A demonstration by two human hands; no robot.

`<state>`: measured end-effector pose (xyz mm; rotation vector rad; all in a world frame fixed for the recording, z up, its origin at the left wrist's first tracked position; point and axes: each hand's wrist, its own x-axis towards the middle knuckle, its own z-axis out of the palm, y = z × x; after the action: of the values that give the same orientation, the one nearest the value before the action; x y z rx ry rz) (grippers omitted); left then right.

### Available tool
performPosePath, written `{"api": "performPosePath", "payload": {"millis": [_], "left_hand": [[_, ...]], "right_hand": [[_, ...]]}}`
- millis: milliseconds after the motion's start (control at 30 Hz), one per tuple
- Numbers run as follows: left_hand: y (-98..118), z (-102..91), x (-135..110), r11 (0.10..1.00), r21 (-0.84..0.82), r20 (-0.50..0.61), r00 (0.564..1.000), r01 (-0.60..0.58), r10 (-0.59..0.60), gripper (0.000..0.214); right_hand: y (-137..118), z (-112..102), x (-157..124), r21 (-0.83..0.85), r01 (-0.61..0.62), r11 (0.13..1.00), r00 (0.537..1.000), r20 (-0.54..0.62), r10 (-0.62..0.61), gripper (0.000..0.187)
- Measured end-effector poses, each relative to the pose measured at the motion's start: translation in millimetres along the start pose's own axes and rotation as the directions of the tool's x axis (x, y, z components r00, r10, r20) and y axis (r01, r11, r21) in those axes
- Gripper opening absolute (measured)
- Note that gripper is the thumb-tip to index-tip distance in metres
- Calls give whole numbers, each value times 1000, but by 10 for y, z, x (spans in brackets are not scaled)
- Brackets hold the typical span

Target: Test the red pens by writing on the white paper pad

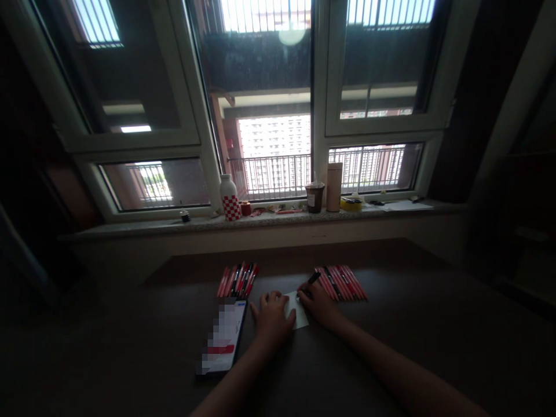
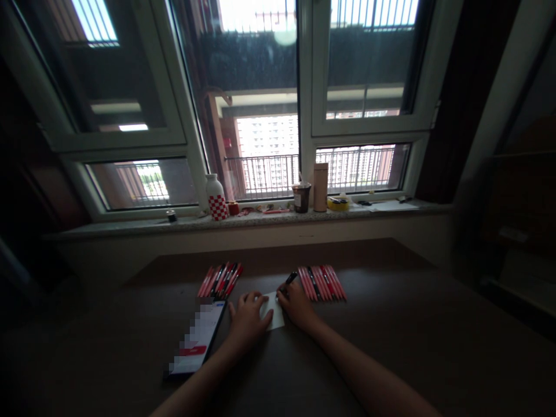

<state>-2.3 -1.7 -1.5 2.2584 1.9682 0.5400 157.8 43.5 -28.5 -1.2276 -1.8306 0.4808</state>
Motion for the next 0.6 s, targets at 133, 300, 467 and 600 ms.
{"api": "performPosePath", "payload": {"millis": [133,300,467,600], "left_hand": [[2,1,0,1000,-1,5,1000,1,-1,37],[16,-16,-4,1000,4,14,1000,9,-9,38],[31,-39,-10,999,31,32,999,14,-15,40],[38,-44,-13,999,39,35,999,19,-20,40]], "right_hand": [[-10,-7,0,6,0,1000,1000,-9,0,17],[-20,-21,-1,2,-1,1000,1000,-20,1,16],[-35,-31,-1,12,-7,1000,999,-38,7,14],[-27,-25,5,-3,-9,1000,999,-44,9,14]]}}
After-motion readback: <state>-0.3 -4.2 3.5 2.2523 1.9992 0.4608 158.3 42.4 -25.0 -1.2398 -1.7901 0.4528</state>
